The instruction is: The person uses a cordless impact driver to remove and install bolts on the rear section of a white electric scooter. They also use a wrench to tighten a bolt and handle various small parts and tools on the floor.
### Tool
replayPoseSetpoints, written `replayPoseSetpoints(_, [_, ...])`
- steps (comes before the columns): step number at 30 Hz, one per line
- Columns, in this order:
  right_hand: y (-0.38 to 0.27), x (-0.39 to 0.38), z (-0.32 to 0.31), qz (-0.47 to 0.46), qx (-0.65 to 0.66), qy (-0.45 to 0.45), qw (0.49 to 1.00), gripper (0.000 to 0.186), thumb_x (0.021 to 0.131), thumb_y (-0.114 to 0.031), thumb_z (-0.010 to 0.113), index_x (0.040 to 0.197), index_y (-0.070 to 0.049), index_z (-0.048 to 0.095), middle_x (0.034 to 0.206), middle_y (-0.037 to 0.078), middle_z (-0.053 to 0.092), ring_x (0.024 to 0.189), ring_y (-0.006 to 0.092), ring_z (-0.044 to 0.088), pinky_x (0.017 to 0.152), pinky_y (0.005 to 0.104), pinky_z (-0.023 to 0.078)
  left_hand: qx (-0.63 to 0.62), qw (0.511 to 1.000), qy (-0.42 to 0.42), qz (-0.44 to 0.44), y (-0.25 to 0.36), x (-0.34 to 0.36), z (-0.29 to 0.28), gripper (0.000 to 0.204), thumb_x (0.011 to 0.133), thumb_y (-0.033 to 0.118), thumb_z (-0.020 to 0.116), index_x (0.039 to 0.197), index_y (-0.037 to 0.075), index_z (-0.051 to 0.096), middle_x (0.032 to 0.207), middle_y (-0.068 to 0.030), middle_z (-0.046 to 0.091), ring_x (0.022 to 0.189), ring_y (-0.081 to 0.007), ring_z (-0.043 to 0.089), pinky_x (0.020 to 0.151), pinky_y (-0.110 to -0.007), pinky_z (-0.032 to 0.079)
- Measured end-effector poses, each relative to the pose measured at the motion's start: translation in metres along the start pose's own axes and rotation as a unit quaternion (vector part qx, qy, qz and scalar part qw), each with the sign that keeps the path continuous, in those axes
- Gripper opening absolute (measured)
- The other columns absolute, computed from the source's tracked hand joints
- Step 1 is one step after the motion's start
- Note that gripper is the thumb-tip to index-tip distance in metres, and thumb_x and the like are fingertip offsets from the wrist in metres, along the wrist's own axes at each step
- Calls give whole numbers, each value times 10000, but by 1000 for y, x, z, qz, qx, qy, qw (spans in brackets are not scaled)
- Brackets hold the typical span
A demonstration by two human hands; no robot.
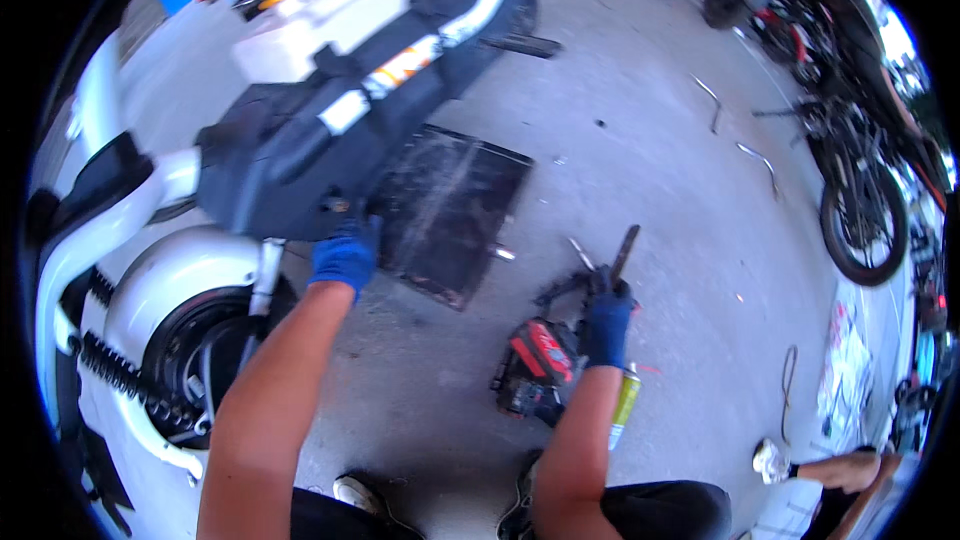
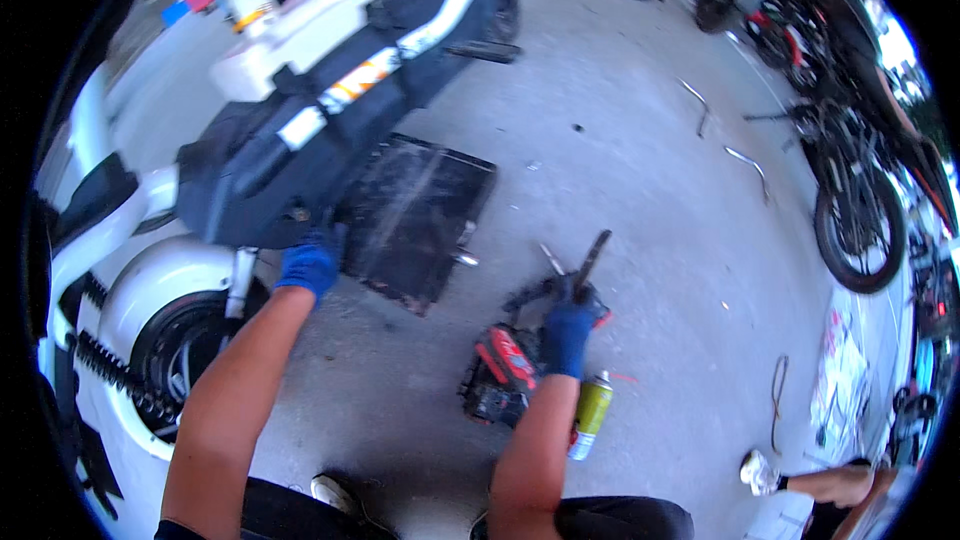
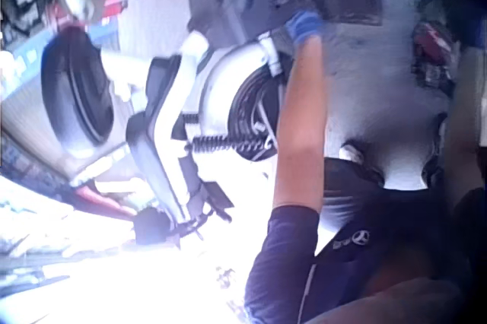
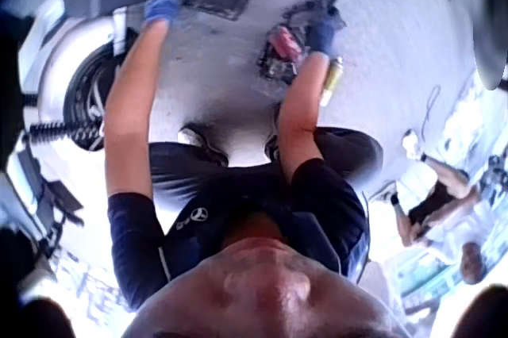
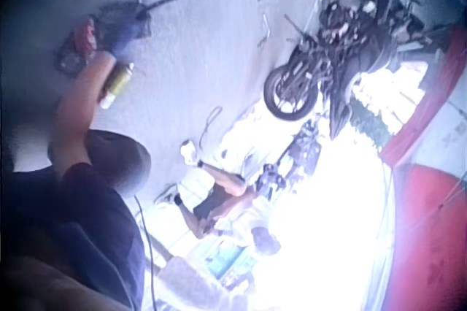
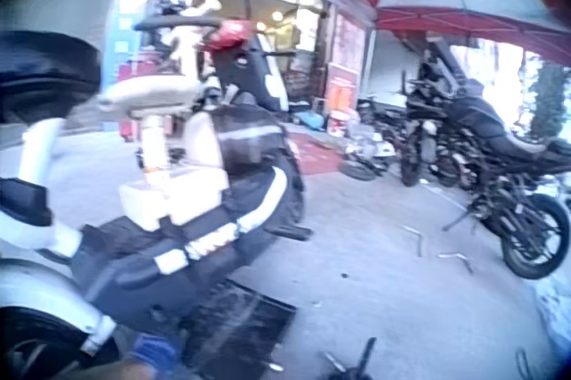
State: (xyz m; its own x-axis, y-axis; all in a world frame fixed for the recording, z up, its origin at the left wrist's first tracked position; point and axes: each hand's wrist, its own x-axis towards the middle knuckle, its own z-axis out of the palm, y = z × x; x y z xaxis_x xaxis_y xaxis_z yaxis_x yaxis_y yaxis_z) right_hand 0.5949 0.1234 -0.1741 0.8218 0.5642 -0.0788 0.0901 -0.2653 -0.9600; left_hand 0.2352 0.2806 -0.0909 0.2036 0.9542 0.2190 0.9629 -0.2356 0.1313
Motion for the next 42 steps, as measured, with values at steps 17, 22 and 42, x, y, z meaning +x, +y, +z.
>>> replayPoseSetpoints(17, [-72, -72, 18, 240, 183, -177, 937, 188, 840, -119, 555, 979, 6, 563, 705, 82, 578, 571, 186, 560, 538, 300, 469, -205, 863, -321, 332, 119, -155, -27, 225, 823, 126, 566, 1038, 77, 605, 1079, -164, 586, 994, -335, 562, 832, -394, 462])
replayPoseSetpoints(22, [-31, -70, -6, -102, -173, -45, 979, 282, 837, -276, 579, 876, 1, 608, 858, 195, 638, 786, 360, 611, 733, 411, 474, -141, 874, -455, 91, 118, -153, 8, 342, 815, 201, 563, 1144, 106, 572, 1220, -172, 530, 1090, -333, 527, 893, -388, 440])
replayPoseSetpoints(42, [-92, -113, -96, -128, -27, 124, 984, 285, 768, -83, 685, 1026, -3, 593, 833, 49, 611, 638, 124, 525, 593, 287, 440, -431, 901, -40, 23, 113, -160, 3, 400, 778, 139, 556, 1170, 68, 528, 1079, -172, 580, 972, -348, 558, 855, -428, 446])
